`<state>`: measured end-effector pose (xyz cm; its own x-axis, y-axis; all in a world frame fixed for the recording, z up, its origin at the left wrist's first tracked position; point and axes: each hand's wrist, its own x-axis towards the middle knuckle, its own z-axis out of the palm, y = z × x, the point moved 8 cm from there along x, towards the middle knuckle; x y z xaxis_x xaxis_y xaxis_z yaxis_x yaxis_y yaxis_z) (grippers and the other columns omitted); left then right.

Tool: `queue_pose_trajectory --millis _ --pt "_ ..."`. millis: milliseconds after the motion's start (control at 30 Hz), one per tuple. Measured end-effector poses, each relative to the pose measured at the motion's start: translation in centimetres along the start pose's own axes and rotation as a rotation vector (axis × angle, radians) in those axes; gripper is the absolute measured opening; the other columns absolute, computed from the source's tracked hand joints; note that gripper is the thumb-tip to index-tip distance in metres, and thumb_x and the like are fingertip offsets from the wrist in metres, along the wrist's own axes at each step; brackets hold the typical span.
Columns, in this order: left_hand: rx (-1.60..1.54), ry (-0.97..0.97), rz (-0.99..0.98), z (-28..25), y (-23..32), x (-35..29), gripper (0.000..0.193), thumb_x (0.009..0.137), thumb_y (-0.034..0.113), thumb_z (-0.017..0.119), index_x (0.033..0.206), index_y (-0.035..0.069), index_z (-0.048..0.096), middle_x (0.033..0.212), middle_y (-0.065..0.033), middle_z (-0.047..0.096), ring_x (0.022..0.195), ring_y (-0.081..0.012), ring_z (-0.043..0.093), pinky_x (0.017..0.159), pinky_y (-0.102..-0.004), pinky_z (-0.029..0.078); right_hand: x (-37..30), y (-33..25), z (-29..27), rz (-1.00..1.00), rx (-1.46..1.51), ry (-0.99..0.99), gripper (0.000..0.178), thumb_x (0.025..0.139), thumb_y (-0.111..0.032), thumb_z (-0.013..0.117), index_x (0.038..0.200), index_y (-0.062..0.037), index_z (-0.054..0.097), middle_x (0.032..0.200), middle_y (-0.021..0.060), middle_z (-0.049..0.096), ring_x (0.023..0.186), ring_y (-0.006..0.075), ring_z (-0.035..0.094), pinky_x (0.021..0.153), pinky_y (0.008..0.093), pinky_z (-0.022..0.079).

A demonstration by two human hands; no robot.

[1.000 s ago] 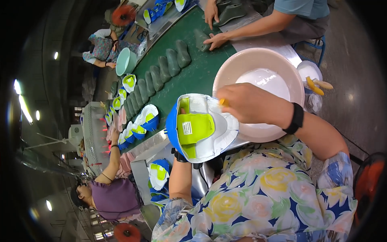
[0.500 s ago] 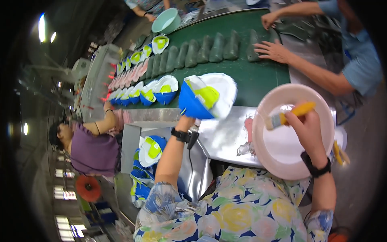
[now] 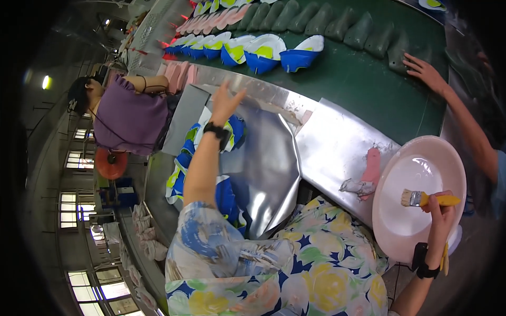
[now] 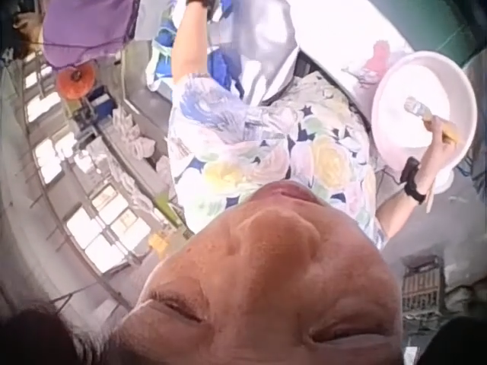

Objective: Applying glue or adhesive to the inside of footwear uppers using a brush at a factory assembly line.

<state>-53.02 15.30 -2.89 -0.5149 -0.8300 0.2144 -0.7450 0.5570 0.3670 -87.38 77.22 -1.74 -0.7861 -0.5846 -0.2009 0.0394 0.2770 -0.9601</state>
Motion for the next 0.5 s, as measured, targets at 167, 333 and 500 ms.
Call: queue_pose_trajectory --millis 167,333,500 --pt "0.49 -0.396 -0.149 0.3 -5.5 -15.3 0.078 0.071 0.027 0.08 0.135 0.0 0.044 0.128 -0.0348 0.049 0.124 -0.0464 0.047 0.099 -0.0485 0.044 0.0 -1.4 1.7 -0.017 0.029 -0.02 0.014 0.096 -0.019 0.064 0.095 -0.0059 0.057 0.078 0.0025 0.059 0.071 0.0075 0.055 0.07 0.0218 0.042" --pt "0.615 -0.486 0.225 -1.9 2.3 -12.0 0.032 0.074 0.011 0.059 0.103 0.002 0.068 0.084 -0.0229 0.068 0.081 -0.0433 0.066 0.075 -0.051 0.054 -0.9 -2.2 3.3 -0.045 -0.022 -0.088 0.015 0.093 -0.016 0.065 0.096 -0.004 0.056 0.082 0.0051 0.061 0.074 0.0106 0.059 0.07 0.0242 0.047" --pt "0.31 -0.678 0.619 -1.4 20.0 -12.5 0.028 0.073 0.007 0.058 0.1 0.003 0.067 0.087 -0.0214 0.069 0.083 -0.0416 0.066 0.075 -0.0514 0.052 -1.1 -1.4 3.0 -0.071 0.014 -0.049 0.016 0.091 -0.014 0.067 0.096 -0.0019 0.058 0.083 0.0062 0.063 0.074 0.0116 0.061 0.068 0.025 0.05"
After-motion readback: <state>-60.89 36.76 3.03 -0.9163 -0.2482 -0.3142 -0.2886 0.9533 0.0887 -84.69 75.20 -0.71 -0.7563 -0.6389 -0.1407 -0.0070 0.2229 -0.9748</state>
